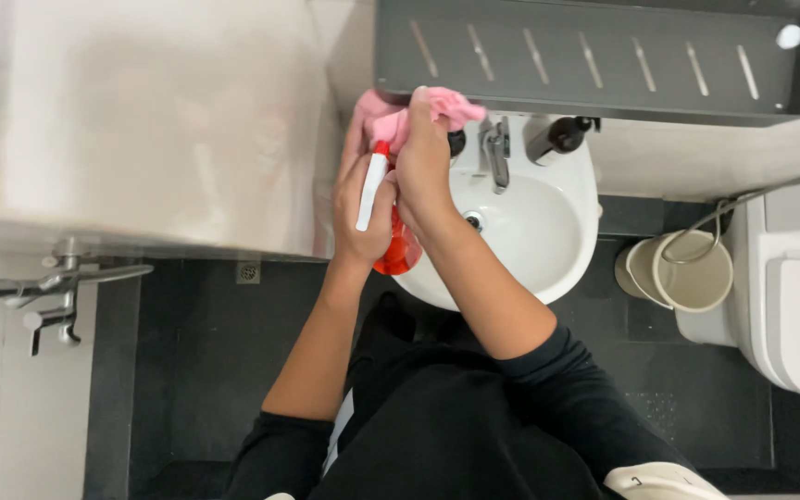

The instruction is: Cleaning a bathroom shelf and various toiletry bottles using a spray cleaner and a cloth.

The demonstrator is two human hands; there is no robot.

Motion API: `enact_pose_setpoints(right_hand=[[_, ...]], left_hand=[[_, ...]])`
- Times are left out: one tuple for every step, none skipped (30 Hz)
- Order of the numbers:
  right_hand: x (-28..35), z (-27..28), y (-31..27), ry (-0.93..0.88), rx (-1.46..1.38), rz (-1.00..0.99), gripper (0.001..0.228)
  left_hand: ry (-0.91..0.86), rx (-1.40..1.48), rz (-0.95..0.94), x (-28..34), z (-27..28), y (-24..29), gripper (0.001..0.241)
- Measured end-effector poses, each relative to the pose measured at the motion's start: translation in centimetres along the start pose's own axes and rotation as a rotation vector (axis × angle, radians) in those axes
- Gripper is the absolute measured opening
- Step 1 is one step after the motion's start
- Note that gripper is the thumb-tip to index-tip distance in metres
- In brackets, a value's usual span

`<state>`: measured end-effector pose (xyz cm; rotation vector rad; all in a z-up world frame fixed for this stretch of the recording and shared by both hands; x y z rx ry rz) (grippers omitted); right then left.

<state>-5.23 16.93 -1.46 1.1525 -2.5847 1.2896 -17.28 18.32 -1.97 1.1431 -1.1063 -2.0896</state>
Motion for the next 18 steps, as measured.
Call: enact_pose_setpoints(right_hand=[[0.0,0.3,0.7,-0.085,0.01,-0.054,0.046],[1.3,-0.2,-1.0,-0.09,0.015,-0.059,0.046],[2.5,-0.8,-2.7,-0.159,0.039,-0.127,0.042],[3.7,-1.4,-4.6,-0.227,0.064,-0.197,0.04],[3.6,-0.6,-6.0,-0.226,0.067,-0.191,0.04],[3.5,0.2,-7.5,-0.219,0.137,-0.132,0.038],[3.5,1.2,-9.1,-0.209,0.21,-0.075,0.037],[2.0,2.6,-9.5,-0.207,0.216,-0.071,0.037],[0.6,3.8,-10.1,-0.305,0.233,0.079,0.037],[-0.7,5.1,-10.7,-0.401,0.25,0.23,0.043],[-1.1,2.6,-11.1,-0.405,0.255,0.23,0.043],[-1.5,0.0,-11.6,-0.397,0.469,0.36,0.038],[-1.7,-2.5,-11.9,-0.385,0.681,0.486,0.038],[-2.8,-3.2,-11.1,-0.389,0.684,0.482,0.038],[-3.9,-4.1,-10.0,-0.507,1.066,0.434,0.042],[-5.0,-4.8,-8.9,-0.622,1.447,0.371,0.048],[-5.4,-5.3,-8.4,-0.622,1.449,0.374,0.048],[-5.8,-5.8,-7.7,-0.738,1.651,0.428,0.051]], left_hand=[[0.015,0.004,0.056,0.2,0.5,-0.3,0.036],[0.022,0.003,0.059,0.4,0.8,0.1,0.036],[0.033,0.0,-0.002,0.5,0.9,0.6,0.036],[0.043,-0.003,-0.064,0.5,0.9,1.1,0.036],[0.043,0.003,-0.068,0.6,0.7,1.1,0.036],[0.056,0.038,-0.069,0.8,0.5,1.1,0.032],[0.07,0.075,-0.066,1.0,0.2,1.2,0.029],[0.072,0.083,-0.066,0.8,-0.1,1.1,0.029],[0.047,0.136,-0.003,0.7,-0.5,1.0,0.032],[0.022,0.189,0.059,0.7,-0.8,0.8,0.036],[0.028,0.192,0.059,0.2,-1.4,0.9,0.036],[0.004,0.219,0.047,-0.2,-2.0,1.0,0.035],[-0.021,0.242,0.04,-0.5,-2.5,1.1,0.034],[-0.015,0.242,0.044,-0.6,-2.6,1.2,0.034],[-0.023,0.221,0.064,-0.8,-2.8,1.3,0.031],[-0.031,0.201,0.084,-1.0,-3.0,1.3,0.029],[-0.029,0.203,0.082,-1.0,-3.2,1.4,0.029],[-0.017,0.189,0.037,-1.1,-3.4,1.6,0.027]])
Point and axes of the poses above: each hand's wrist, its own x-axis away from the middle knuckle, its own z-axis out of the back of the hand, y = z × x, the point moved 2 cm from there along -x, towards the middle knuckle, and after that the axes turned 12 degrees about -x, right-handed, at the moved point
